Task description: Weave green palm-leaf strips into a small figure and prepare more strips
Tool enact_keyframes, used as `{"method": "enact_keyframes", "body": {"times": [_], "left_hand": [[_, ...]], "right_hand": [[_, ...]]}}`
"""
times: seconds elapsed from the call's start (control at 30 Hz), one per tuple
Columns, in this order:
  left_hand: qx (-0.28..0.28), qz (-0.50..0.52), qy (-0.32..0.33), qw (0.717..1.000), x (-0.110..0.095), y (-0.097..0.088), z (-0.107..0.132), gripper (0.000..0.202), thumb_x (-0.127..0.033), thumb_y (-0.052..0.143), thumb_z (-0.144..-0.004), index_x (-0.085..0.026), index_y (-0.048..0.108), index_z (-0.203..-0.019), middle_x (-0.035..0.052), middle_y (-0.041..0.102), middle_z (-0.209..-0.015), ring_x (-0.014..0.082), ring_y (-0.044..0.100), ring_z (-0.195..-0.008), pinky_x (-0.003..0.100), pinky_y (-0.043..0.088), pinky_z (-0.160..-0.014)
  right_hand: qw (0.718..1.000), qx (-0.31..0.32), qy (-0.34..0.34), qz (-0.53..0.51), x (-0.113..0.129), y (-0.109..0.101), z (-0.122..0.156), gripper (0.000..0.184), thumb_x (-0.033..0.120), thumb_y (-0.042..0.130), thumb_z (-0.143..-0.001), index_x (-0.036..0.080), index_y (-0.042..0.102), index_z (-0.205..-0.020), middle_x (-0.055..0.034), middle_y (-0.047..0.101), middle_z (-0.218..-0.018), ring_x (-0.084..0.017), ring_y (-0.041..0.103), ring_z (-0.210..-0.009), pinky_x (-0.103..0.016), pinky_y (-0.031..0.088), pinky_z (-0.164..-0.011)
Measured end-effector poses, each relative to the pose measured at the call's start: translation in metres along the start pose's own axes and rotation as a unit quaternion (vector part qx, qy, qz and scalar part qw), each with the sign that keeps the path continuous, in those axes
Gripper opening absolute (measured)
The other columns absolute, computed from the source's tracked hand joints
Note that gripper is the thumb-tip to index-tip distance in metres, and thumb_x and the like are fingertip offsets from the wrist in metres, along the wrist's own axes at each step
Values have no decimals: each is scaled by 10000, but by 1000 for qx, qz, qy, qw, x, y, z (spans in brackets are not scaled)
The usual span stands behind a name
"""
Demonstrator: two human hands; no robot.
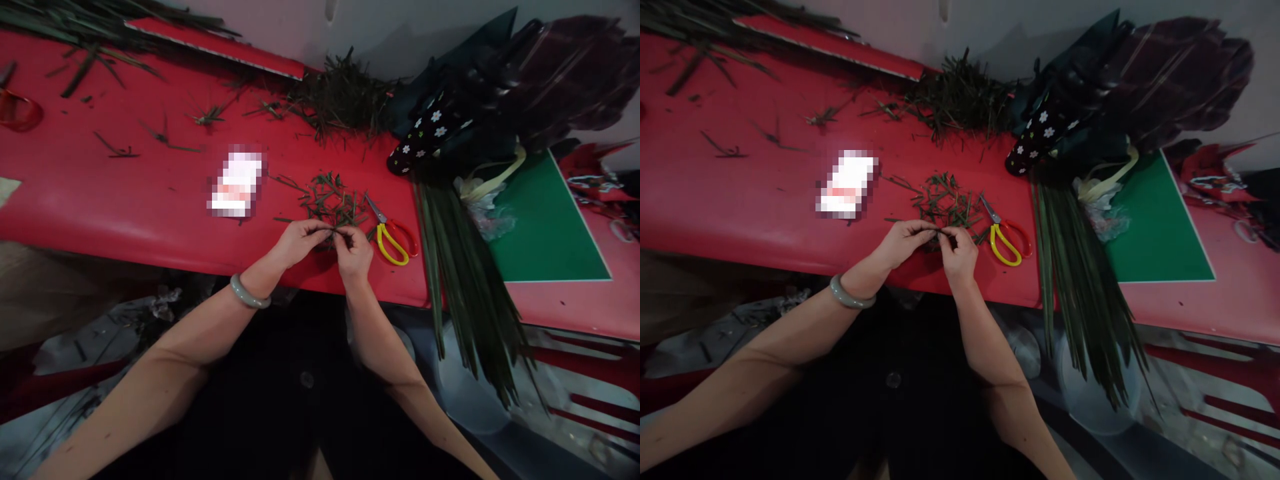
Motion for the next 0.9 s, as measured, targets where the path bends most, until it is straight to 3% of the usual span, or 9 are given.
{"method": "enact_keyframes", "body": {"times": [0.13,0.57,0.9], "left_hand": [[-3,-7,4,1000,-1,-1,1,128,-239,581,-702,-135,633,-755,7,624,-672,89,550,-627,234,464,-634],[-5,-36,16,999,0,-2,1,164,-270,542,-726,-137,620,-783,5,611,-687,86,539,-630,219,451,-620],[-100,-111,68,986,-8,-15,4,115,-222,526,-710,-144,610,-717,-8,580,-620,77,503,-569,202,411,-547]], "right_hand": [[999,13,32,-20,-4,2,0,151,317,553,-733,183,606,-780,-18,640,-725,-140,591,-654,-281,490,-635],[999,25,27,-36,-4,5,1,166,332,529,-754,191,610,-786,-15,643,-732,-138,596,-661,-282,493,-645],[998,39,-19,56,9,7,1,207,338,451,-806,189,584,-752,-14,613,-702,-140,572,-690,-266,446,-647]]}}
Point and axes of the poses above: each hand's wrist, its own z-axis away from the middle knuckle, its own y-axis out of the palm, x = y × z, the point moved 8 cm from there along -z, towards the middle knuckle
